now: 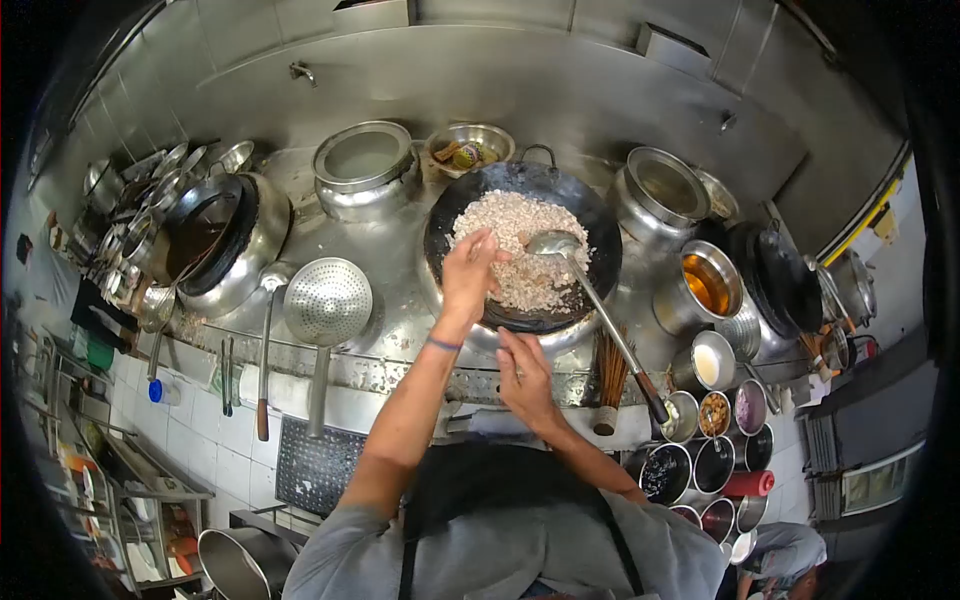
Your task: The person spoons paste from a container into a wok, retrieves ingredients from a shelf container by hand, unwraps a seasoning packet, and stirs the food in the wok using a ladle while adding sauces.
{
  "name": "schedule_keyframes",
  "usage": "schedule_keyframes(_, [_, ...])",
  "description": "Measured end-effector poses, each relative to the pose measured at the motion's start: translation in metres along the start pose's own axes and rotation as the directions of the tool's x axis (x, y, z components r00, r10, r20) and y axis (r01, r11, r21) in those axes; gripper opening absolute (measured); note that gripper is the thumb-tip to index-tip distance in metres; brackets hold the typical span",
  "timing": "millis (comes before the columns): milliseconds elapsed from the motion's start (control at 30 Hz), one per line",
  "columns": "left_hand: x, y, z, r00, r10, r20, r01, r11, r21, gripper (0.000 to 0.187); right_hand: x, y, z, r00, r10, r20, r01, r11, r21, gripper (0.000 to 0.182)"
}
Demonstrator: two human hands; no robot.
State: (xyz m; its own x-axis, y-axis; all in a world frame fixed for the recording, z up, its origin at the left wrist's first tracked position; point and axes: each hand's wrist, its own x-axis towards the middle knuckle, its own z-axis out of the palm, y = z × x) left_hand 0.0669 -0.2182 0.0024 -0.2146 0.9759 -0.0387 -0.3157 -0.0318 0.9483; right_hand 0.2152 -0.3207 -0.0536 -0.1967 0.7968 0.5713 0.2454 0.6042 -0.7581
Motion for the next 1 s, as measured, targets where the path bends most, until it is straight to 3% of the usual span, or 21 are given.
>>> schedule_keyframes(33, [0.007,0.024,0.008,0.999,0.054,0.007,-0.053,0.940,0.337,0.041,0.000,0.000,-0.005,1.000,0.006,-0.009,-0.006,1.000,-0.014,0.031])
schedule_keyframes(133, [0.075,-0.016,-0.002,0.995,-0.028,0.101,-0.051,0.706,0.707,0.048,0.002,-0.004,-0.016,0.996,0.090,0.025,-0.088,0.994,-0.068,0.029])
schedule_keyframes(167, [0.079,-0.023,-0.004,0.991,-0.095,0.094,0.039,0.878,0.477,0.048,0.009,-0.002,-0.019,0.996,0.091,0.020,-0.089,0.993,-0.078,0.028])
schedule_keyframes(200, [0.074,-0.033,-0.008,0.980,-0.162,0.117,0.134,0.967,0.218,0.048,0.007,0.006,-0.019,1.000,-0.006,-0.028,0.002,0.991,-0.130,0.030])
schedule_keyframes(233, [0.065,-0.043,-0.010,0.958,-0.234,0.167,0.244,0.969,-0.045,0.048,0.007,0.008,-0.019,0.999,0.024,-0.036,-0.028,0.993,-0.113,0.030])
schedule_keyframes(300, [0.026,-0.046,-0.001,0.873,-0.332,0.357,0.465,0.785,-0.409,0.043,-0.001,0.008,-0.021,0.992,0.114,-0.049,-0.118,0.990,-0.082,0.032])
schedule_keyframes(367, [-0.020,-0.042,0.017,0.838,-0.374,0.397,0.518,0.774,-0.365,0.044,-0.005,0.011,-0.017,0.990,0.073,-0.120,-0.082,0.994,-0.070,0.032])
schedule_keyframes(467, [-0.061,-0.067,0.026,0.865,-0.326,0.381,0.442,0.854,-0.274,0.050,-0.005,0.015,-0.013,0.985,0.022,-0.170,-0.028,0.999,-0.035,0.027])
schedule_keyframes(600, [-0.084,-0.049,0.013,0.868,-0.295,0.400,0.466,0.762,-0.450,0.051,-0.002,0.006,-0.014,0.991,0.105,-0.085,-0.116,0.985,-0.131,0.015])
schedule_keyframes(700, [-0.094,-0.064,-0.001,0.886,-0.336,0.321,0.436,0.840,-0.324,0.045,-0.005,-0.004,-0.014,0.938,0.347,0.008,-0.346,0.932,0.104,0.013])
schedule_keyframes(733, [-0.093,-0.077,-0.018,0.892,-0.360,0.274,0.437,0.842,-0.316,0.037,-0.005,-0.011,-0.019,0.948,0.316,0.043,-0.318,0.943,0.097,0.014])
schedule_keyframes(800, [-0.092,-0.041,-0.025,0.902,-0.428,0.062,0.420,0.833,-0.361,0.033,-0.002,-0.025,-0.042,0.962,0.249,0.109,-0.258,0.963,0.081,0.015])
schedule_keyframes(833, [-0.080,-0.048,-0.053,0.935,-0.353,0.048,0.354,0.906,-0.231,0.033,0.003,-0.027,-0.061,0.987,0.149,0.056,-0.144,0.985,-0.093,0.016])
schedule_keyframes(867, [-0.062,-0.051,-0.079,0.926,-0.377,0.002,0.368,0.902,-0.226,0.037,0.005,-0.024,-0.085,0.999,0.042,0.021,-0.035,0.963,-0.267,0.017])
schedule_keyframes(933, [-0.014,-0.058,-0.136,0.860,-0.501,-0.092,0.448,0.830,-0.334,0.043,0.002,0.000,-0.129,0.990,0.058,-0.129,-0.115,0.862,-0.494,0.017])
schedule_keyframes(1000, [0.044,-0.060,-0.173,0.824,-0.475,-0.307,0.442,0.880,-0.174,0.042,-0.001,0.010,-0.166,0.981,0.151,-0.123,-0.194,0.715,-0.671,0.027])
